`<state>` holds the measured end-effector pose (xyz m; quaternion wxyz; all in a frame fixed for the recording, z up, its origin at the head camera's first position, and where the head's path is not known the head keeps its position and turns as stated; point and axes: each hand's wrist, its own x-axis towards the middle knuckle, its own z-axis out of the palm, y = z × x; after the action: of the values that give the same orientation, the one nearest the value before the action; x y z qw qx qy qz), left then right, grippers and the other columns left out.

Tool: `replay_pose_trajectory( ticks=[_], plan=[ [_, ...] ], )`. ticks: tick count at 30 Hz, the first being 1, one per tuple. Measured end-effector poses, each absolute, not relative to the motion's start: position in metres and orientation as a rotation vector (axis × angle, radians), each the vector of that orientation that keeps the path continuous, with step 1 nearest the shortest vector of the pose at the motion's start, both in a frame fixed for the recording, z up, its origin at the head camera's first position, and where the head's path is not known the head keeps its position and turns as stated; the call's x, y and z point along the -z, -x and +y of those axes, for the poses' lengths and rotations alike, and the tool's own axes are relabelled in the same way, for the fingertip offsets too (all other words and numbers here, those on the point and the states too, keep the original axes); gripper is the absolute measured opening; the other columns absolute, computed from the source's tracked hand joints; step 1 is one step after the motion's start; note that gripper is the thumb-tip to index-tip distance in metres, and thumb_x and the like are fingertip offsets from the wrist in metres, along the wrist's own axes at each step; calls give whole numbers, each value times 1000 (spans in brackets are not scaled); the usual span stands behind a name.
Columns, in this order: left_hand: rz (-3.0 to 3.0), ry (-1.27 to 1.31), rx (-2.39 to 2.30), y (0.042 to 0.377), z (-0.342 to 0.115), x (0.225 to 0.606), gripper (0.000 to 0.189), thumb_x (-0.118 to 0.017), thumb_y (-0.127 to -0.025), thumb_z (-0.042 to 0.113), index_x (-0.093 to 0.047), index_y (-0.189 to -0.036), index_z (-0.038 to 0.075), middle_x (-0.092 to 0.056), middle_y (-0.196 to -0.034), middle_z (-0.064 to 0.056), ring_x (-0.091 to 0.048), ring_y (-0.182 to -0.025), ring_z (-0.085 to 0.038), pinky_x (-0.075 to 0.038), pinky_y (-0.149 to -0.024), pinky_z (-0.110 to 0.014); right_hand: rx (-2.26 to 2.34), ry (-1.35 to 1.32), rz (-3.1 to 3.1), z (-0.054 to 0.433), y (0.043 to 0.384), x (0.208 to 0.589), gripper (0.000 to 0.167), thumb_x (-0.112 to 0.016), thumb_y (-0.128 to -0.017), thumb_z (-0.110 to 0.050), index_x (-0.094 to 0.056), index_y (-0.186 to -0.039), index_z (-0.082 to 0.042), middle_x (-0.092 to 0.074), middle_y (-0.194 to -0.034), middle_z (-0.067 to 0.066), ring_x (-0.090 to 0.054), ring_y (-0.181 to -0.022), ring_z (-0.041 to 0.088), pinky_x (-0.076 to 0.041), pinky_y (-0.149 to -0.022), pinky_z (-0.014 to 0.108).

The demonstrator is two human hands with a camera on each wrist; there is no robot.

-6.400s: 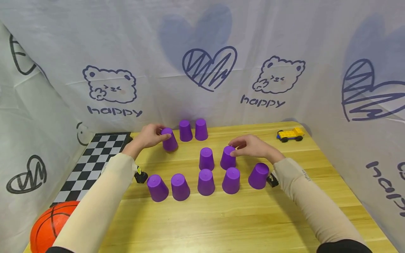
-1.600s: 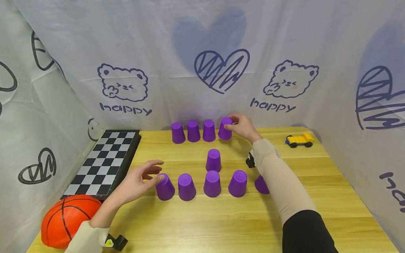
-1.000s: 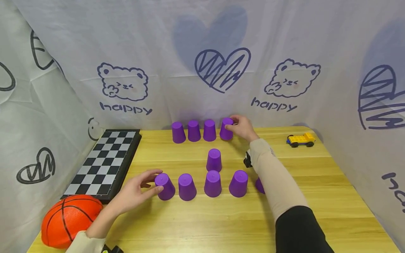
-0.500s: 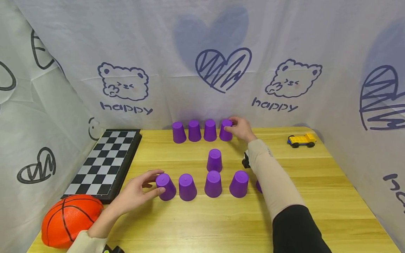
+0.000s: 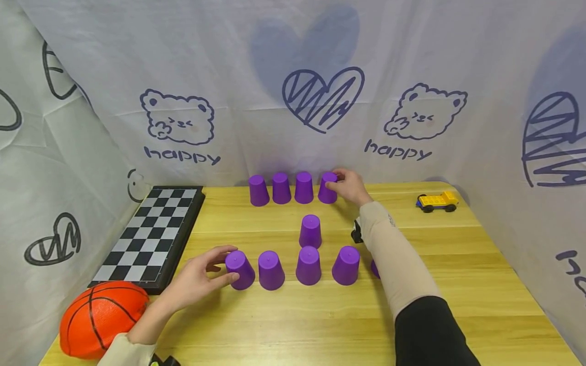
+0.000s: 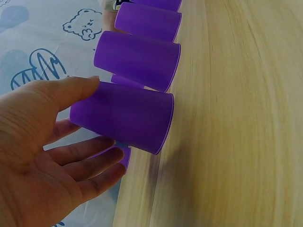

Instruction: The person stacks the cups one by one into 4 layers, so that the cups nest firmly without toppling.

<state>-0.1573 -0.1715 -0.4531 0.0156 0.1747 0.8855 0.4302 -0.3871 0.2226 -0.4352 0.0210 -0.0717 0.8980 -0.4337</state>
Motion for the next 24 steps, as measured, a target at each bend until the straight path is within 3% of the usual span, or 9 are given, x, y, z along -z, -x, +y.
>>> replay_pose_trajectory(
  ticks=[24],
  plan=[
    [2717, -518, -1406, 157, -171, 460, 51, -85, -91, 24, -65, -137, 15, -76, -127, -11, -73, -117, -33, -63, -95, -48, 1302, 227, 2767, 224, 386, 434, 59, -69, -101, -23, -50, -150, 4, -55, -150, 30, -52, -141, 45, -47, -117, 55]
  ],
)
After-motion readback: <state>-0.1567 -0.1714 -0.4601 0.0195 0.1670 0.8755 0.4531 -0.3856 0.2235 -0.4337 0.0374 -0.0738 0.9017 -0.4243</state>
